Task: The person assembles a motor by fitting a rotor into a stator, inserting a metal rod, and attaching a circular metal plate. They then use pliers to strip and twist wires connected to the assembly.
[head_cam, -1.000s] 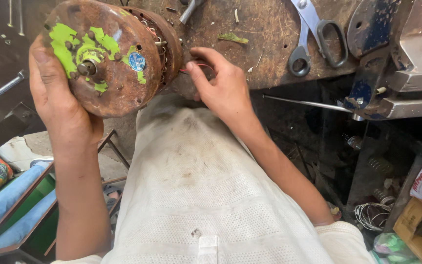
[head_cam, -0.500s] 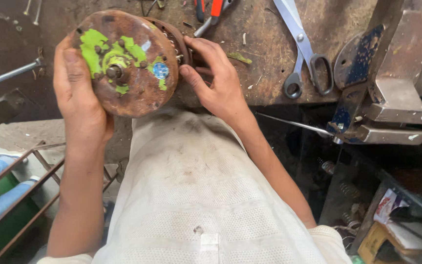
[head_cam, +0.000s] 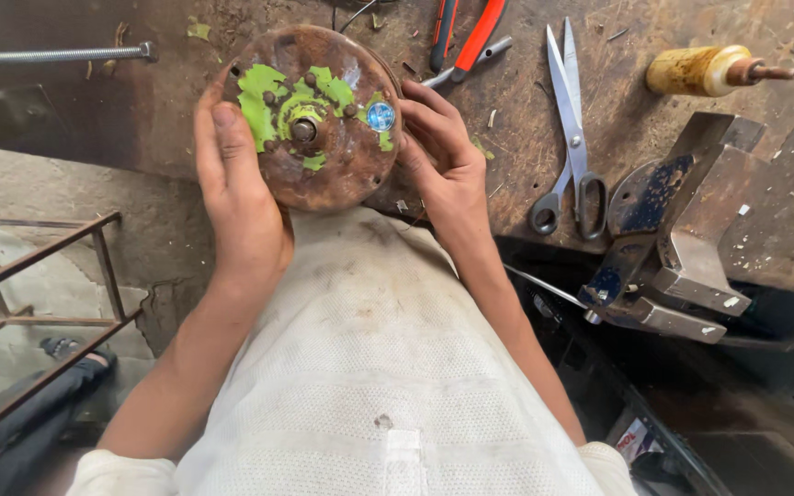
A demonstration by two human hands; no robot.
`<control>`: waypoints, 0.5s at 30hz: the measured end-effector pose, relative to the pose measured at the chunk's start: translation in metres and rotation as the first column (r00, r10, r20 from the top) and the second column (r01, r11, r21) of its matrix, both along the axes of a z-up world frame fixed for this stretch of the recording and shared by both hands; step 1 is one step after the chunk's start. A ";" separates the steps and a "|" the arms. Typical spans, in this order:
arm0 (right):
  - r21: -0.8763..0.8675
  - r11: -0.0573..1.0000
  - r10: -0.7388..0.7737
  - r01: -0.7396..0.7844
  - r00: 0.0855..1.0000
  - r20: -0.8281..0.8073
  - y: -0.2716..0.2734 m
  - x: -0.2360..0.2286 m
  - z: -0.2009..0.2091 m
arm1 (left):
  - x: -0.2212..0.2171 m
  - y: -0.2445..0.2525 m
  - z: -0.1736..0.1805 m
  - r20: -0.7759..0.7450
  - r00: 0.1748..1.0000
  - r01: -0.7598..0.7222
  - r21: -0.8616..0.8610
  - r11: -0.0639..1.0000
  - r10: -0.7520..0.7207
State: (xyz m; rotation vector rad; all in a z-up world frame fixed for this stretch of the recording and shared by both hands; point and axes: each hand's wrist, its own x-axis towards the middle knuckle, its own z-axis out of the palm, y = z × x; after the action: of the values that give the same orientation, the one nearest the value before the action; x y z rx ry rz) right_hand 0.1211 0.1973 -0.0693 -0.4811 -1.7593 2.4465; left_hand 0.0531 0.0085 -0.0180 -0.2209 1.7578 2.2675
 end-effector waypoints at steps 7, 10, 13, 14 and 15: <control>-0.162 0.971 -0.162 0.174 0.983 0.084 -0.009 -0.004 -0.010 | 0.020 0.013 0.016 0.096 0.995 -0.006 0.183 0.983 -0.012; -0.184 0.967 -0.164 0.178 0.983 0.087 -0.009 -0.007 -0.010 | 0.015 0.003 0.031 -0.294 0.900 0.223 -0.325 0.919 -0.323; -0.177 0.972 -0.140 0.152 0.987 0.078 -0.005 -0.009 -0.010 | 0.007 -0.004 0.036 -0.394 0.708 0.102 -0.763 0.638 -0.585; -0.172 0.975 -0.131 0.141 0.989 0.073 -0.003 -0.009 -0.010 | 0.005 -0.005 0.036 -0.381 0.674 0.047 -0.833 0.552 -0.633; -0.180 0.975 -0.122 0.133 0.990 0.072 -0.002 -0.009 -0.010 | 0.005 -0.006 0.035 -0.358 0.692 0.042 -0.847 0.530 -0.627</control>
State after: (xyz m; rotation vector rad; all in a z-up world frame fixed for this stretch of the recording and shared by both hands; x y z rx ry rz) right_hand 0.1118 0.1949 -0.0793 -0.6699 -1.4770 2.5401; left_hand 0.0586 0.0022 0.0171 0.8206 2.7443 1.1217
